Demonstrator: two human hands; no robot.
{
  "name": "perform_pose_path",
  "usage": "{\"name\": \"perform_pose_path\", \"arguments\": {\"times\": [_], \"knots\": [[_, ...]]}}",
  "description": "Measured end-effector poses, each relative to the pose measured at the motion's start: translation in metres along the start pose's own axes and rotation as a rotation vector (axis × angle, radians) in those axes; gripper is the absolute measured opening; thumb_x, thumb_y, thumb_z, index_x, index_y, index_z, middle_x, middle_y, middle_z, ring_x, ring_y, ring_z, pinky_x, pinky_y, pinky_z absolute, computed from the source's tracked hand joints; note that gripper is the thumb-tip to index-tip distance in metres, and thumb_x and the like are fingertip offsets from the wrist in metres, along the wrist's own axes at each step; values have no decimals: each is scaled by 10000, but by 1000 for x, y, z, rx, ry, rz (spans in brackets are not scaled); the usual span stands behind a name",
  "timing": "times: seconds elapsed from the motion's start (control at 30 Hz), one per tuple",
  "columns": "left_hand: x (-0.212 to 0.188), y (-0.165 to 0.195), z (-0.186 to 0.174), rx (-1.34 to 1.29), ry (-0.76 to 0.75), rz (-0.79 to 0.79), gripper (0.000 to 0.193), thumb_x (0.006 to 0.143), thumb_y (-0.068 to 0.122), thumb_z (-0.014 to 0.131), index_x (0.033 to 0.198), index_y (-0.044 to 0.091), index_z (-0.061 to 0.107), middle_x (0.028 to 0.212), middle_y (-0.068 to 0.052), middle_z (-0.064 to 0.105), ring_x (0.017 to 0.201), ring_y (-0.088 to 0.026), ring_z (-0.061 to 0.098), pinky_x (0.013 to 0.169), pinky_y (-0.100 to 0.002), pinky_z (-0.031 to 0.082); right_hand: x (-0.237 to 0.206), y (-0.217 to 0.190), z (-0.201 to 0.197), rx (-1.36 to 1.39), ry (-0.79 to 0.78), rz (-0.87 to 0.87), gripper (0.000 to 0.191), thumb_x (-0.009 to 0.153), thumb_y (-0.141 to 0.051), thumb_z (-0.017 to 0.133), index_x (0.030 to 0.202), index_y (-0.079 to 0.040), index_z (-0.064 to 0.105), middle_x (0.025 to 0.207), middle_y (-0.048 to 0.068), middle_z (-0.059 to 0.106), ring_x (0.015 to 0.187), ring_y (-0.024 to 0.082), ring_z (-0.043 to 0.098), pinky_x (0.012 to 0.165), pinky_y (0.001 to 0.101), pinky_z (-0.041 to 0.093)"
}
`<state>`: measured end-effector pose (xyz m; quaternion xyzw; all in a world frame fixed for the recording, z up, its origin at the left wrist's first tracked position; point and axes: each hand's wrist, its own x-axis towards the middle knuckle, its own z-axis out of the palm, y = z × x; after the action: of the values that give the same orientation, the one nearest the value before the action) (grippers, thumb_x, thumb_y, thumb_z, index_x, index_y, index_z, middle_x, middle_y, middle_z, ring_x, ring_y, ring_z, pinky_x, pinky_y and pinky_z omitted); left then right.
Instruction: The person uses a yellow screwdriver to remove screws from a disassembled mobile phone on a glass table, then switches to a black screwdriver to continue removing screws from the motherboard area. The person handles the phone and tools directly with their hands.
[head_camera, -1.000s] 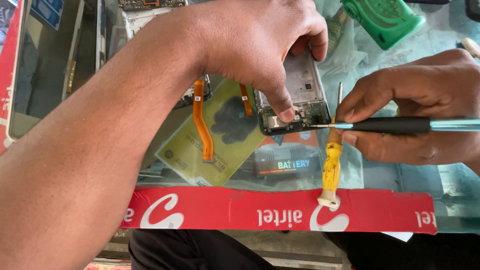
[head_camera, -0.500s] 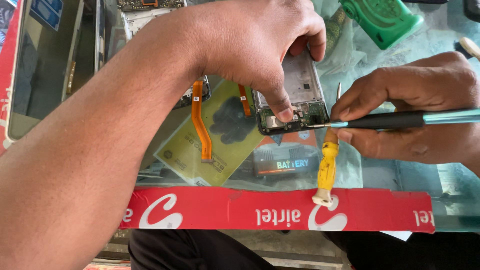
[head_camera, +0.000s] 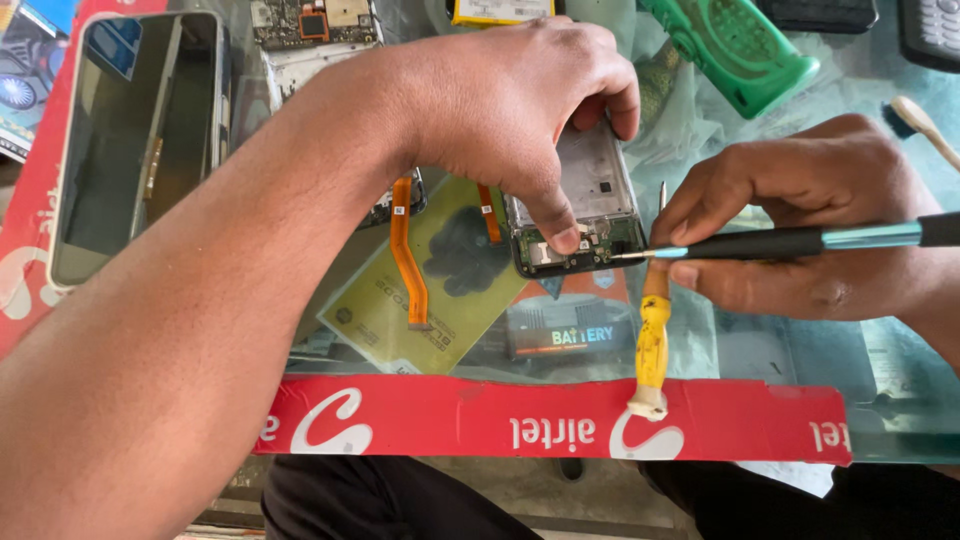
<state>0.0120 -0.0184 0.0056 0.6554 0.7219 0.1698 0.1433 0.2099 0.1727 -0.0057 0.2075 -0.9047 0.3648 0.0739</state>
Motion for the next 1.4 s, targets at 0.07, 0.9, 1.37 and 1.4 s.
{"name": "perform_pose_path", "arguments": {"times": [0.07, 0.9, 1.37, 1.4], "knots": [[-1, 0, 0, -36, -22, -15, 889, 414, 386, 1035, 1182, 132, 667, 1129, -47, 634, 1039, -220, 652, 885, -369, 543, 0, 0, 0, 10, -20, 61, 175, 786, -133, 838, 879, -72, 703, 970, 65, 814, 811, 131, 779, 672, 243, 623], [-6, -7, 6, -58, -26, 98, 812, 489, 404, 989, 1170, 110, 661, 1173, -81, 612, 1165, -271, 582, 989, -395, 496, 12, 6, 14, 43, -83, 31, 266, 748, -180, 833, 920, -54, 674, 973, 84, 829, 868, 214, 787, 706, 337, 637], [-3, -5, -1, -59, -23, 64, 846, 466, 368, 1021, 1187, 109, 662, 1145, -70, 601, 1024, -233, 640, 870, -370, 550, 6, -5, 4, 8, 2, 11, 225, 740, -125, 815, 903, -57, 676, 993, 73, 817, 843, 157, 809, 687, 269, 623], [-3, -5, 0, -64, -17, 75, 855, 460, 372, 1027, 1187, 106, 662, 1152, -71, 596, 1022, -234, 638, 865, -373, 547, 5, -5, 4, 5, 2, 11, 222, 745, -123, 817, 903, -58, 675, 992, 72, 816, 846, 153, 823, 697, 270, 621]]}}
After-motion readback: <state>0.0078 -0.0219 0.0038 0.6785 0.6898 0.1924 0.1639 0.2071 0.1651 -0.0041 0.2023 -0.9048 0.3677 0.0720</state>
